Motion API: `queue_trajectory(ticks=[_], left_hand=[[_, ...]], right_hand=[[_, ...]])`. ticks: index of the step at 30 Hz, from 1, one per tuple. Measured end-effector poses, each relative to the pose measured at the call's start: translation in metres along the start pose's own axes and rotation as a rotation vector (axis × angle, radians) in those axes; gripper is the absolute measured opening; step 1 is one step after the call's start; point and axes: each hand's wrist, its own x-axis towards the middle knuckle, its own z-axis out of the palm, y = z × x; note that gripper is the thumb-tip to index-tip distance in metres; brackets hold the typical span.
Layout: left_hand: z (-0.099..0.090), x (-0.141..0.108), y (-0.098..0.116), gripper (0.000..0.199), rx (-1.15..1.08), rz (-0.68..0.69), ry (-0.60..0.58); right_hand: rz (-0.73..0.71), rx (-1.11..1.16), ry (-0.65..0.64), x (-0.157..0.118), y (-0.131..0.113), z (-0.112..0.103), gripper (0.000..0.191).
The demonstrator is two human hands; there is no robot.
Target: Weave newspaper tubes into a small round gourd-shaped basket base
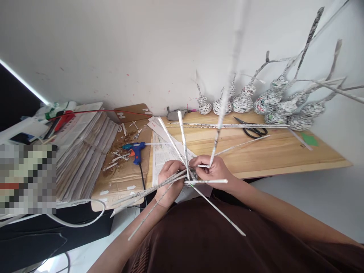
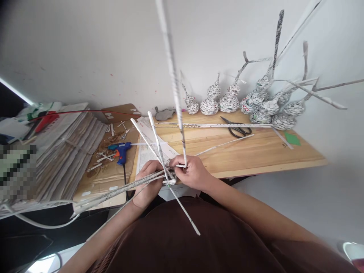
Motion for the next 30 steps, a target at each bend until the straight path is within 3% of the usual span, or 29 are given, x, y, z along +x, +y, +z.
queue_trajectory(ticks=[8,14,19,27,30], left_hand=[[0.001,0.002,0.002,0.014,-0.042,0.034,0.033],[-0.001,0.005,-0.001,0.014,-0.034,0.043,-0.058],[0.000,0.008,0.001,0.011,-0.064,0.032,-0.067],[-0.002,0.011,-0.001,0.008,-0.101,-0.141,-0.078],[-0.005,0.014,-0.002,0.004,-0.122,-0.178,-0.086]], right_hand=[[0.010,-0.038,0.067,-0.004,-0.002,-0.002,0.018],[0.097,-0.109,0.109,-0.005,-0.004,-0.003,0.009],[0.192,-0.258,0.056,0.002,-0.004,-0.010,0.008],[0.068,-0.202,0.056,0.010,-0.009,-0.001,0.006],[0.003,-0.155,-0.026,0.015,-0.015,0.002,0.022]])
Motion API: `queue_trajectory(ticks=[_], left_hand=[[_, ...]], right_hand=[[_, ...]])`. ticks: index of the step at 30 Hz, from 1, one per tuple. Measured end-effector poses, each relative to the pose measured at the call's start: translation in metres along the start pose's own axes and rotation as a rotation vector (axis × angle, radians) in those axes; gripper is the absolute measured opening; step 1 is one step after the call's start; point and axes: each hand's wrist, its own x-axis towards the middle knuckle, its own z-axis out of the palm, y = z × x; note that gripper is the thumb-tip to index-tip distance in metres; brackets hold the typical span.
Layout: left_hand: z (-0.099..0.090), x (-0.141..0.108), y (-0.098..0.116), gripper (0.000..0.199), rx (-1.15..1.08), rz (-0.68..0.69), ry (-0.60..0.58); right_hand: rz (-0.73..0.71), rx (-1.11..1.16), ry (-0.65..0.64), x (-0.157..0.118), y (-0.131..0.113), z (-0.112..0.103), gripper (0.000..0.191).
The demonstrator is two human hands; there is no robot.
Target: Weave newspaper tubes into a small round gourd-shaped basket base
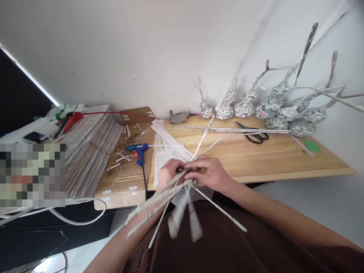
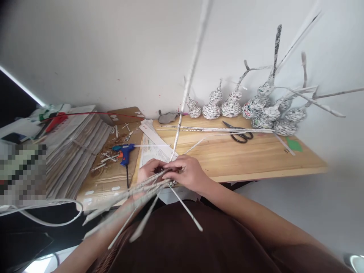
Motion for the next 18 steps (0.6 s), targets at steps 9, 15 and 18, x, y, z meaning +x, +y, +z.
queue_trajectory(ticks=[9,15,18], left_hand=[[0.000,0.003,0.001,0.012,0.055,-0.024,-0.002],[0.015,-0.006,-0.010,0.003,-0.050,-0.017,0.146],[0.013,-0.007,-0.009,0.009,-0.035,0.068,0.117]], right_hand=[[-0.047,-0.065,0.090,0.007,-0.014,0.002,0.003],[0.118,0.231,0.262,-0.003,0.001,0.009,0.014],[0.177,0.313,0.274,0.000,0.008,0.010,0.021]])
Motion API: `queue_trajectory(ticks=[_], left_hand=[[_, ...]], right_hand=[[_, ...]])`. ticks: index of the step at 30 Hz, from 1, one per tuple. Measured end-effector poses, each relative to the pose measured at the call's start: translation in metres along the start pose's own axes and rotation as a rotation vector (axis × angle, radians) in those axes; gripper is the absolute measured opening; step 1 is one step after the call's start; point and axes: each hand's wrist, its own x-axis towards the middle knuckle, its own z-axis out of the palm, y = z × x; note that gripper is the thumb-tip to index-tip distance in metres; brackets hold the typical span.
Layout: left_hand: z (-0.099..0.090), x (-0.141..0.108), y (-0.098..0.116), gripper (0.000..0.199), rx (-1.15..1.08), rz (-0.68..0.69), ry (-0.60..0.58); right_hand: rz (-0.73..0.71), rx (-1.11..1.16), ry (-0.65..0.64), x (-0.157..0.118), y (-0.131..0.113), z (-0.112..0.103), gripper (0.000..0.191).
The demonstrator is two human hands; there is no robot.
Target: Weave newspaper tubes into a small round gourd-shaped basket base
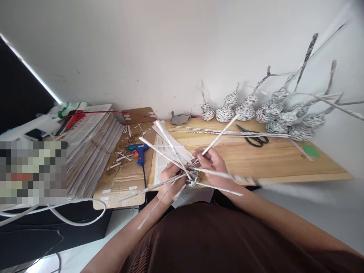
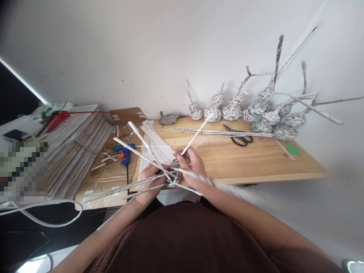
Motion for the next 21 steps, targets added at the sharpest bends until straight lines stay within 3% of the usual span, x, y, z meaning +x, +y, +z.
queue_trajectory(ticks=[6,13,16,21], left_hand=[[-0.003,0.001,-0.001,0.012,0.058,0.103,-0.064],[-0.008,0.003,0.008,0.015,0.199,0.153,-0.089],[-0.009,0.005,0.013,0.017,0.224,0.177,-0.111],[-0.005,0.006,0.008,0.011,0.134,0.078,-0.074]], right_hand=[[-0.133,-0.340,-0.021,-0.007,0.000,-0.009,0.021],[0.194,-0.082,-0.083,-0.027,0.006,-0.011,0.019],[0.263,0.013,-0.045,-0.023,0.009,-0.009,0.025],[0.316,-0.004,0.010,-0.017,0.010,-0.007,0.025]])
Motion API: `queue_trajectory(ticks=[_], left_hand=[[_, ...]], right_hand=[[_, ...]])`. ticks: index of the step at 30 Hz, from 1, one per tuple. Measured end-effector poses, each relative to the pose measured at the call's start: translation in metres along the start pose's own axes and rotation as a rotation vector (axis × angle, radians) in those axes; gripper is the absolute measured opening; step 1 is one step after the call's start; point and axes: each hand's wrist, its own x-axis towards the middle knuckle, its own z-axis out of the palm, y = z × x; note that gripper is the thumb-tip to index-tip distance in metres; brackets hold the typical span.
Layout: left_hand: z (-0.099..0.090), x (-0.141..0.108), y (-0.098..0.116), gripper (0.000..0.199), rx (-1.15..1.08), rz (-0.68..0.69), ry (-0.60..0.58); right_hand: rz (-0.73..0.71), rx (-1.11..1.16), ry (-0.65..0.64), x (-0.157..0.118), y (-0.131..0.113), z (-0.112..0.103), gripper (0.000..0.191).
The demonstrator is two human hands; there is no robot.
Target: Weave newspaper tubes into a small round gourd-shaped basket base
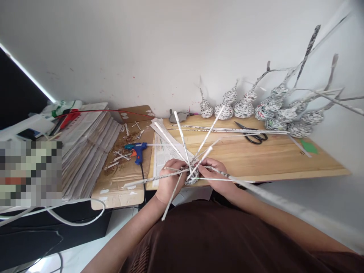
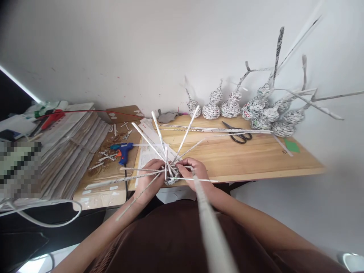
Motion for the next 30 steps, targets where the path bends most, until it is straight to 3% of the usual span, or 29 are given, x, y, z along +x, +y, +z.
queue_trajectory(ticks=[7,13,18,24,30], left_hand=[[-0.001,0.004,-0.001,0.012,-0.017,-0.031,-0.048],[0.000,0.003,0.002,0.011,-0.074,-0.042,0.023],[-0.002,0.004,0.002,0.015,-0.086,-0.068,-0.022],[0.004,0.003,0.000,0.015,-0.066,-0.083,0.004],[0.008,0.005,0.001,0.014,-0.069,-0.066,0.038]], right_hand=[[0.012,-0.021,-0.007,-0.003,-0.008,-0.003,0.021],[0.017,-0.004,-0.044,0.004,-0.001,-0.003,0.020],[-0.090,-0.042,-0.078,0.008,0.006,-0.004,0.020],[-0.015,-0.022,-0.098,0.007,-0.001,-0.002,0.024],[-0.080,-0.123,-0.147,0.008,-0.006,-0.004,0.024]])
